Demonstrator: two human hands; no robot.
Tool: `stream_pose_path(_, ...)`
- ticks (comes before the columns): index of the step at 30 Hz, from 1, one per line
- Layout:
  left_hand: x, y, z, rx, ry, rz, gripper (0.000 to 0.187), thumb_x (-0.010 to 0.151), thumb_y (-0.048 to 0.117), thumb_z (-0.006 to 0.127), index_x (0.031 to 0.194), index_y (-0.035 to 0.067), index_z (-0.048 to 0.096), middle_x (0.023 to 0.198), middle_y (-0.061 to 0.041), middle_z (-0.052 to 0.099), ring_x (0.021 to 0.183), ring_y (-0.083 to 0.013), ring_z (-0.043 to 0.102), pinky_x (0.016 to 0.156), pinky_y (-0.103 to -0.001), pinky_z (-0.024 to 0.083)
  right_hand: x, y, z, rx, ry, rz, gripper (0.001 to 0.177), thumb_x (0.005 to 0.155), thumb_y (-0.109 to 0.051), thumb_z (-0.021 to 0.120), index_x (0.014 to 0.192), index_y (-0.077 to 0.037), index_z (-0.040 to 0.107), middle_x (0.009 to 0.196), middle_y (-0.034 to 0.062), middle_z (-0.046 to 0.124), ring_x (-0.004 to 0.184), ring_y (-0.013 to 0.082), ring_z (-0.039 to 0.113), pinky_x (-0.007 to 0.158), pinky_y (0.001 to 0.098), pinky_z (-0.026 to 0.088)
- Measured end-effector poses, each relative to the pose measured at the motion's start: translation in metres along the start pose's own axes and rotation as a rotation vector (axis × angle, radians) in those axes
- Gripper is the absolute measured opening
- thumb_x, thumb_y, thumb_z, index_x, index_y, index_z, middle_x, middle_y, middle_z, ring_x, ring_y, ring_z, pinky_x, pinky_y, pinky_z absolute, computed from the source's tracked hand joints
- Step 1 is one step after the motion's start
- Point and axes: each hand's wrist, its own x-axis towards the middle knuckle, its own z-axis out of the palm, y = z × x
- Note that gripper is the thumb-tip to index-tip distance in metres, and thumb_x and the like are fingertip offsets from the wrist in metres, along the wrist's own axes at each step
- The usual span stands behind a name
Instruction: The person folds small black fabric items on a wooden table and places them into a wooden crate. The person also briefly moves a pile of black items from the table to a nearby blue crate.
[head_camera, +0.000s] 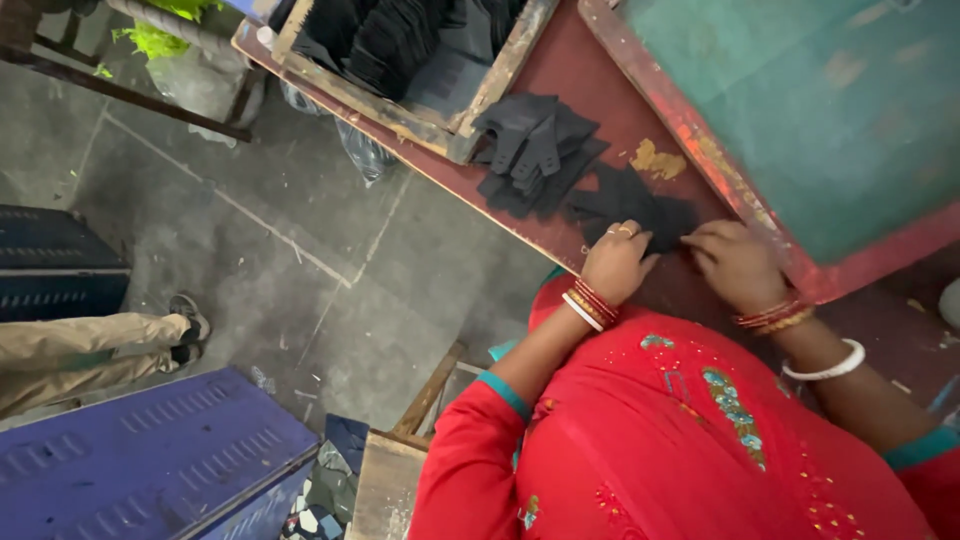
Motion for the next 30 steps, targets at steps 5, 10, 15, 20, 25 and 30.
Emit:
stream_pose_path(5,0.003,0.006,0.0,0.023,-0.012,-0.016,0.03,0.083,0.025,0.075,0.101,0.002,0.072,0.103,-0.016,0.065,0.1,-0.0341,0.065,0.089,-0.043,0.055,0.022,0.002,0.02,0.016,0.017,-0.146,0.022,0.087,-0.006,0.071,0.109,-0.009,0.075,0.11,0.0088,0.069,0.104,0.0298,0.066,0.093,0.04,0.055)
stream_pose_path(10,0.007,0.014,-0.006,0.076,-0.045,-0.039,0.027,0.081,0.026,0.076,0.092,0.001,0.071,0.099,-0.018,0.065,0.097,-0.036,0.064,0.085,-0.044,0.055,0.006,0.006,0.01,-0.044,-0.037,-0.221,0.034,0.085,-0.002,0.065,0.117,-0.007,0.072,0.108,0.0091,0.065,0.1,0.0299,0.064,0.088,0.0398,0.054)
stream_pose_path(15,0.005,0.015,0.0,0.083,-0.038,0.061,0.026,0.077,0.024,0.076,0.087,0.0,0.069,0.1,-0.019,0.064,0.097,-0.037,0.063,0.085,-0.044,0.055,-0.015,0.007,0.006,-0.083,-0.068,-0.214,0.036,0.083,-0.002,0.064,0.118,-0.006,0.071,0.106,0.0086,0.064,0.098,0.0295,0.062,0.087,0.0396,0.054)
stream_pose_path(20,0.006,0.011,0.002,0.087,-0.059,0.079,0.026,0.077,0.024,0.076,0.085,0.001,0.068,0.099,-0.019,0.065,0.098,-0.0369,0.063,0.085,-0.044,0.055,-0.036,0.001,0.005,-0.158,-0.132,-0.134,0.036,0.082,-0.002,0.066,0.117,-0.009,0.074,0.102,0.0069,0.065,0.094,0.0284,0.063,0.084,0.0386,0.055)
stream_pose_path(25,0.004,0.007,-0.003,0.107,-0.055,0.139,0.027,0.08,0.027,0.073,0.088,0.002,0.068,0.1,-0.017,0.065,0.098,-0.0359,0.063,0.087,-0.045,0.054,-0.043,-0.002,-0.011,0.055,-0.033,-0.049,0.025,0.086,-0.005,0.068,0.109,-0.013,0.077,0.103,0.007,0.07,0.1,0.0279,0.068,0.088,0.0388,0.056)
stream_pose_path(30,0.019,-0.01,-0.072,0.063,0.099,0.009,0.029,0.081,0.029,0.073,0.091,0.002,0.07,0.097,-0.018,0.066,0.096,-0.0367,0.064,0.086,-0.048,0.052,-0.032,0.001,-0.028,0.115,0.111,0.09,0.02,0.096,-0.008,0.07,0.114,-0.014,0.077,0.11,0.0081,0.071,0.101,0.0269,0.069,0.093,0.0386,0.056)
